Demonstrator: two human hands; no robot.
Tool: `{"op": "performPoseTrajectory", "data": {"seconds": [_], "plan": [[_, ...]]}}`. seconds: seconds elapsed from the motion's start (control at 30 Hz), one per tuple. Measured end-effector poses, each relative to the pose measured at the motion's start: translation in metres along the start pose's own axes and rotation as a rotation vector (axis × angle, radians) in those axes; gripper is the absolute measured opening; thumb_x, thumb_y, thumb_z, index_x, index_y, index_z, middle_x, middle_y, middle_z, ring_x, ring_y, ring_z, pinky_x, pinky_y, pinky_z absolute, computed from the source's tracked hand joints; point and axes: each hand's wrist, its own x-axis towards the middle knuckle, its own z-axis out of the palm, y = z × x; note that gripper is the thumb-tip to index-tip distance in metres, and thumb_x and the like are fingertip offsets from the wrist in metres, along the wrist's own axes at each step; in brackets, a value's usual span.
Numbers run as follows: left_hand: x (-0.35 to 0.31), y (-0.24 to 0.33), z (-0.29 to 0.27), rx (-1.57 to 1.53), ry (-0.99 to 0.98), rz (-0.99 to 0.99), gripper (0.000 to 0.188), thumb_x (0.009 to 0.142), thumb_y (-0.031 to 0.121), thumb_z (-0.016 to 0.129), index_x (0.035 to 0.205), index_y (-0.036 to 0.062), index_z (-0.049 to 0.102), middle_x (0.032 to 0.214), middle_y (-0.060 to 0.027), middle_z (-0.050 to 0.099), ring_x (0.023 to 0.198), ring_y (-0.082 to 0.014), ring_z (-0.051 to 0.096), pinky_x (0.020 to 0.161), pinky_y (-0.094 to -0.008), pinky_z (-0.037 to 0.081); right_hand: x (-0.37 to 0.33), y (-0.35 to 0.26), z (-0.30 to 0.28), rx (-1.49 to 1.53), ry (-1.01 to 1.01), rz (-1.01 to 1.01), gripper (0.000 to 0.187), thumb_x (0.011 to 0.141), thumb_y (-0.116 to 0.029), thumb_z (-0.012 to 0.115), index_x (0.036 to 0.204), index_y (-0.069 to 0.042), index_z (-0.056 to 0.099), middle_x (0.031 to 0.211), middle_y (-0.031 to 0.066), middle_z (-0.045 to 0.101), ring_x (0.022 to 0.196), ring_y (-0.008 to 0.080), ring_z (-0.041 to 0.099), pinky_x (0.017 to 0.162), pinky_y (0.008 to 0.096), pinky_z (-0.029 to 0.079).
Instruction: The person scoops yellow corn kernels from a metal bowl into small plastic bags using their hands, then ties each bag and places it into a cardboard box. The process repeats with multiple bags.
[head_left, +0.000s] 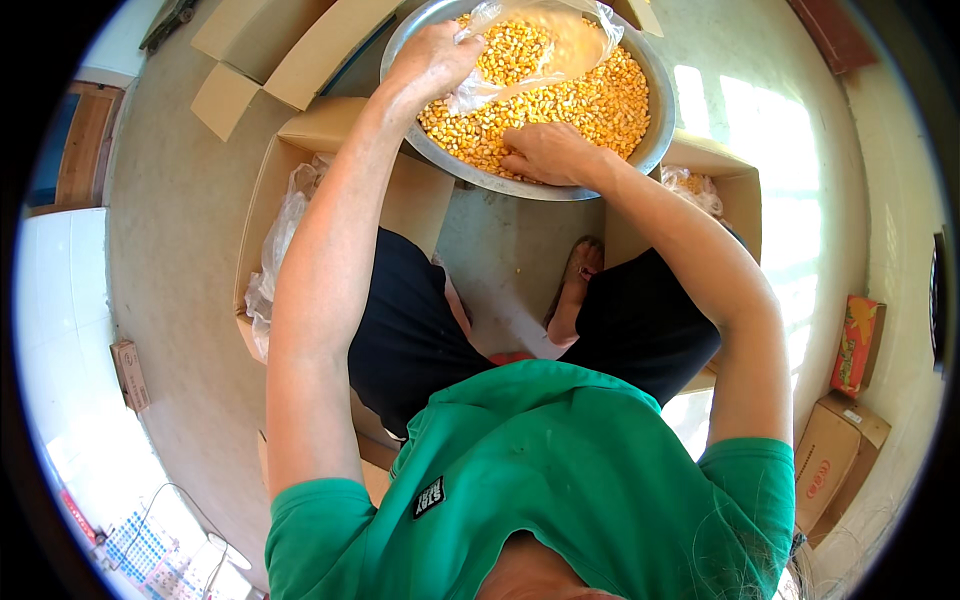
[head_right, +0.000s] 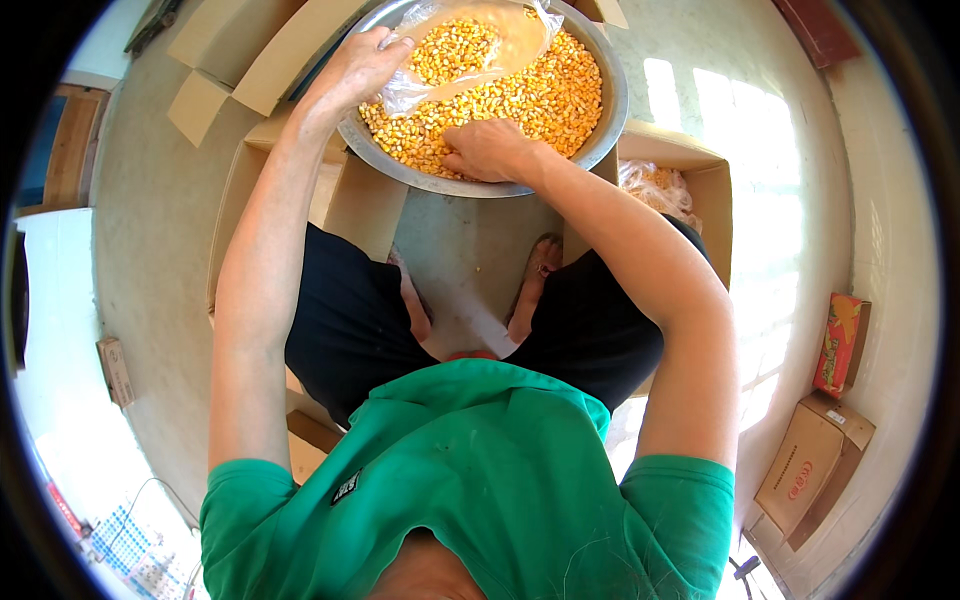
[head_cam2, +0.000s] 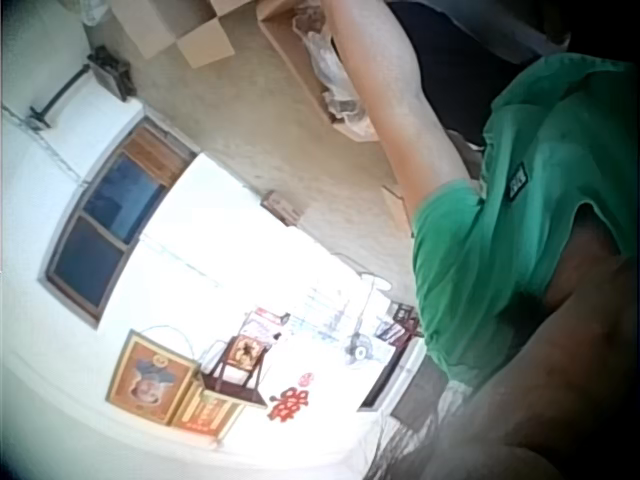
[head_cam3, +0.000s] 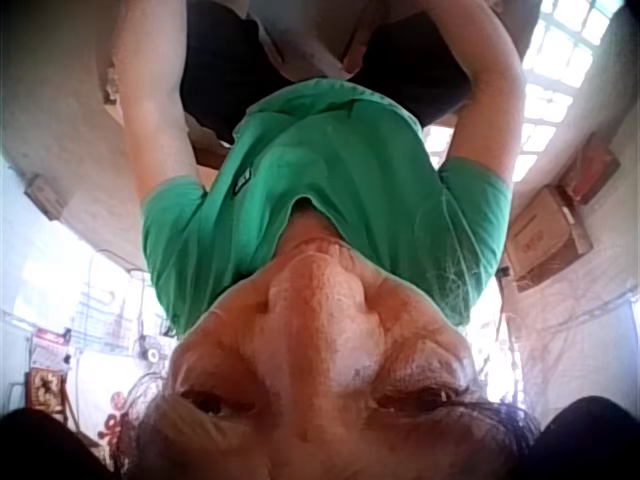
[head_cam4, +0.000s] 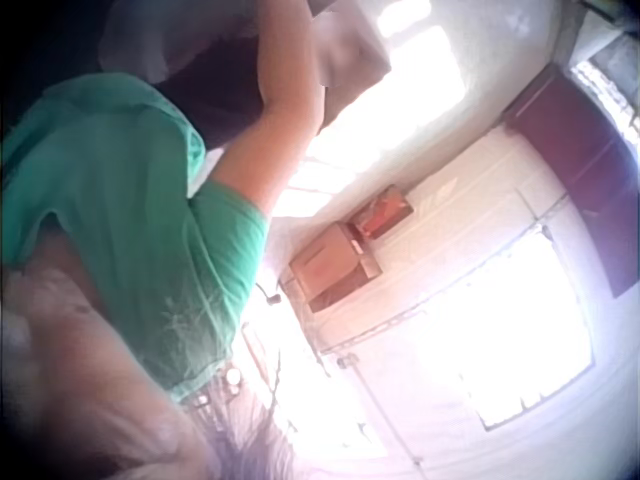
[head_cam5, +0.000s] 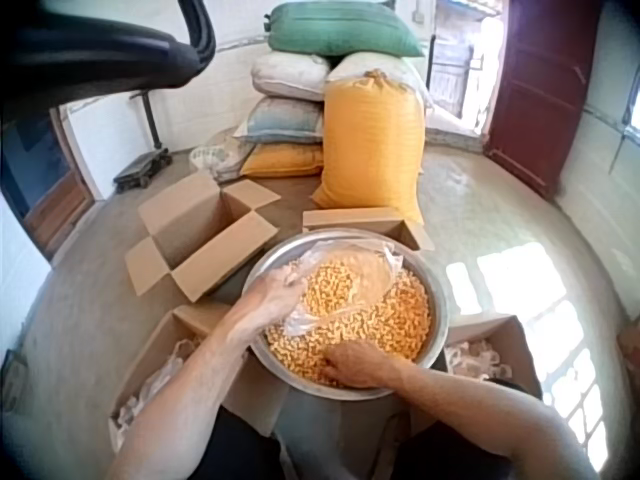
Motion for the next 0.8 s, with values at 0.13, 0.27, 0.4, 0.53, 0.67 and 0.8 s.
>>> {"op": "performPoseTrajectory", "data": {"seconds": [0.13,0.27,0.4,0.53,0.67,0.8], "plan": [[0.003,-0.005,0.003,-0.022,0.041,0.037,0.043,0.088,0.035,0.051,0.099,-0.0046,0.062,0.083,-0.0192,0.066,0.077,-0.0284,0.065,0.074,-0.0386,0.048,-0.003,0.003,-0.002,0.039,-0.039,0.021,0.037,0.091,-0.038,0.050,0.098,-0.002,0.057,0.088,0.0250,0.064,0.086,0.0419,0.062,0.079,0.0501,0.046],[0.006,-0.004,0.000,0.045,-0.056,0.002,0.044,0.093,0.038,0.048,0.108,-0.0027,0.058,0.085,-0.0105,0.064,0.072,-0.0162,0.060,0.059,-0.0313,0.050,-0.004,0.009,0.003,0.076,-0.019,0.026,0.037,0.093,-0.036,0.050,0.097,0.000,0.057,0.085,0.0259,0.064,0.085,0.0427,0.061,0.077,0.0492,0.047],[0.005,-0.003,0.001,0.054,-0.036,0.001,0.044,0.093,0.038,0.049,0.107,-0.0026,0.057,0.084,-0.0105,0.063,0.071,-0.0162,0.060,0.058,-0.0313,0.050,-0.002,0.011,0.008,0.047,0.036,0.020,0.039,0.093,-0.036,0.049,0.092,0.002,0.059,0.082,0.0256,0.065,0.082,0.0421,0.063,0.075,0.0486,0.048],[0.003,-0.001,-0.001,0.042,-0.045,-0.002,0.045,0.093,0.039,0.049,0.107,-0.0031,0.057,0.084,-0.0111,0.063,0.070,-0.0165,0.060,0.058,-0.0314,0.050,-0.001,0.013,0.007,-0.010,0.020,0.057,0.038,0.092,-0.033,0.050,0.088,0.003,0.062,0.082,0.0252,0.065,0.081,0.0413,0.064,0.075,0.0481,0.049],[0.003,-0.002,-0.002,0.065,-0.062,-0.003,0.045,0.093,0.038,0.049,0.108,-0.0033,0.057,0.083,-0.0113,0.063,0.069,-0.0170,0.060,0.057,-0.0314,0.050,0.002,0.020,0.001,-0.072,0.000,0.065,0.036,0.091,-0.029,0.049,0.086,0.004,0.063,0.084,0.0247,0.065,0.083,0.0407,0.064,0.076,0.0476,0.050],[0.004,-0.003,0.001,0.065,-0.022,0.018,0.044,0.092,0.038,0.049,0.107,-0.0026,0.058,0.082,-0.0109,0.064,0.068,-0.0174,0.060,0.057,-0.0318,0.050,0.003,0.033,-0.010,-0.023,0.056,0.013,0.030,0.090,-0.026,0.048,0.087,0.001,0.059,0.085,0.0248,0.063,0.080,0.0409,0.060,0.075,0.0468,0.047]]}}
